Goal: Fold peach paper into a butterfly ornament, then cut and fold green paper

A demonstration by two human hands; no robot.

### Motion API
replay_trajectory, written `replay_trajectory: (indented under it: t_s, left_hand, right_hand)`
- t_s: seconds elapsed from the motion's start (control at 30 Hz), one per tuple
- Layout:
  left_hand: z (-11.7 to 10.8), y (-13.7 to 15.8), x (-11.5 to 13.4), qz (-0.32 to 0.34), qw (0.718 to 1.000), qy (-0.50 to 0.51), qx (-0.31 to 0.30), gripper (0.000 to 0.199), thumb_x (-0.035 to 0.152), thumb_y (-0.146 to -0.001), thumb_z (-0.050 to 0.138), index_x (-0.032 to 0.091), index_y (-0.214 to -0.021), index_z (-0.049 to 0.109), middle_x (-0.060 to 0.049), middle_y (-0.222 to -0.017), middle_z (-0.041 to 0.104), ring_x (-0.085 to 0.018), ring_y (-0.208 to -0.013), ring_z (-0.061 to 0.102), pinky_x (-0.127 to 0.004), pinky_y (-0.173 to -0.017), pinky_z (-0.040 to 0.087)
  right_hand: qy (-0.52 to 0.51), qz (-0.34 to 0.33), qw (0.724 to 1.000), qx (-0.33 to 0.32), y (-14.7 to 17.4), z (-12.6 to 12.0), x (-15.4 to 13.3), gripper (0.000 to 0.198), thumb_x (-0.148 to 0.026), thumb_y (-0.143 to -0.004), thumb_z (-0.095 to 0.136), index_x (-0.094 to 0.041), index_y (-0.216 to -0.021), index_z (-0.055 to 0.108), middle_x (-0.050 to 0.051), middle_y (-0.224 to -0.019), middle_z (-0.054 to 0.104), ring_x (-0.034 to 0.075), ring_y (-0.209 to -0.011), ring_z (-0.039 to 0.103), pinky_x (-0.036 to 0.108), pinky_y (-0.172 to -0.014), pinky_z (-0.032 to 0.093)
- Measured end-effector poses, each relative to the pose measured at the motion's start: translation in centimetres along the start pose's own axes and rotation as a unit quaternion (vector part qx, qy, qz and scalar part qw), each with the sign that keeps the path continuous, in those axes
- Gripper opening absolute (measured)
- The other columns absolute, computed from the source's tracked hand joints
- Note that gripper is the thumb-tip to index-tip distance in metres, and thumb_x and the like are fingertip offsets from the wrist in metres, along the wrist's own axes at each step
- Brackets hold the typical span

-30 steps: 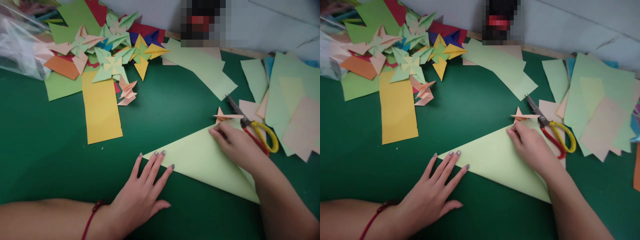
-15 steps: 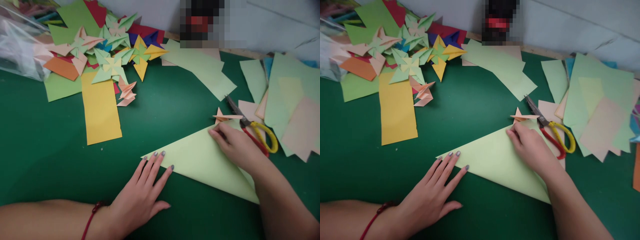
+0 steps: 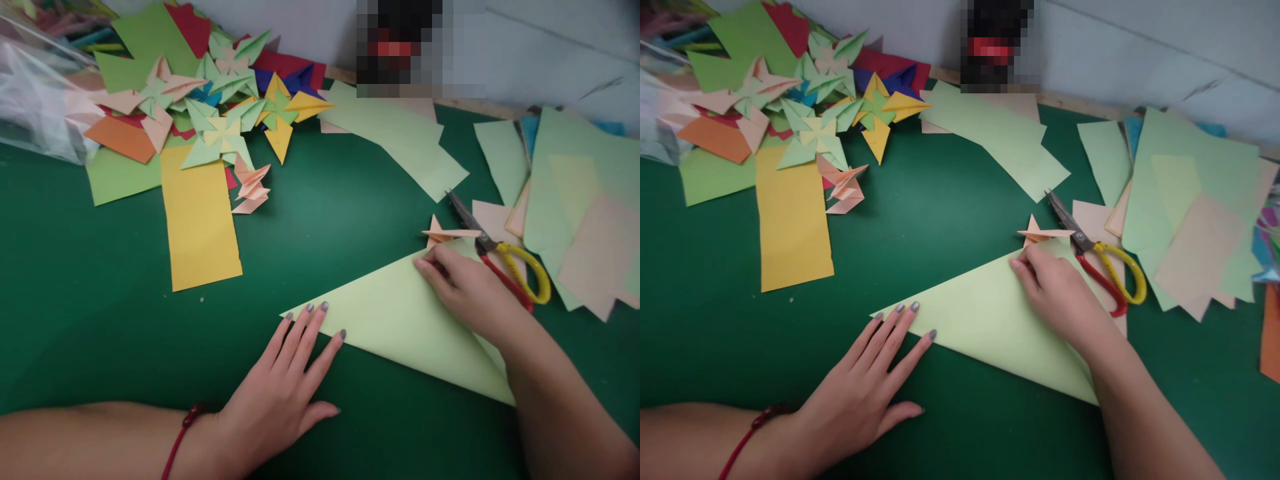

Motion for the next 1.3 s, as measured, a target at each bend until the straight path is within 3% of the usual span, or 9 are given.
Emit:
replay_trajectory:
  t_s: [1.3]
  left_hand:
    - [-0.04,0.13,-0.08,-0.009,1.000,-0.002,0.004,0.075,0.064,-0.086,0.031,0.017,-0.145,0.026,-0.021,-0.146,0.031,-0.036,-0.137,0.023,-0.047,-0.107,0.019]
  right_hand:
    - [-0.006,0.008,1.000,0.008,-0.12,0.15,0.56,0.027,-0.044,-0.090,0.037,-0.022,-0.076,0.044,0.005,-0.075,0.061,0.020,-0.062,0.057,0.030,-0.051,0.039]
Point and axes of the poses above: each hand's wrist, its own y-axis away from the middle knuckle, its own z-axis out of the palm, x = y × z, the point moved 9 cm from there along -y, towards the middle knuckle
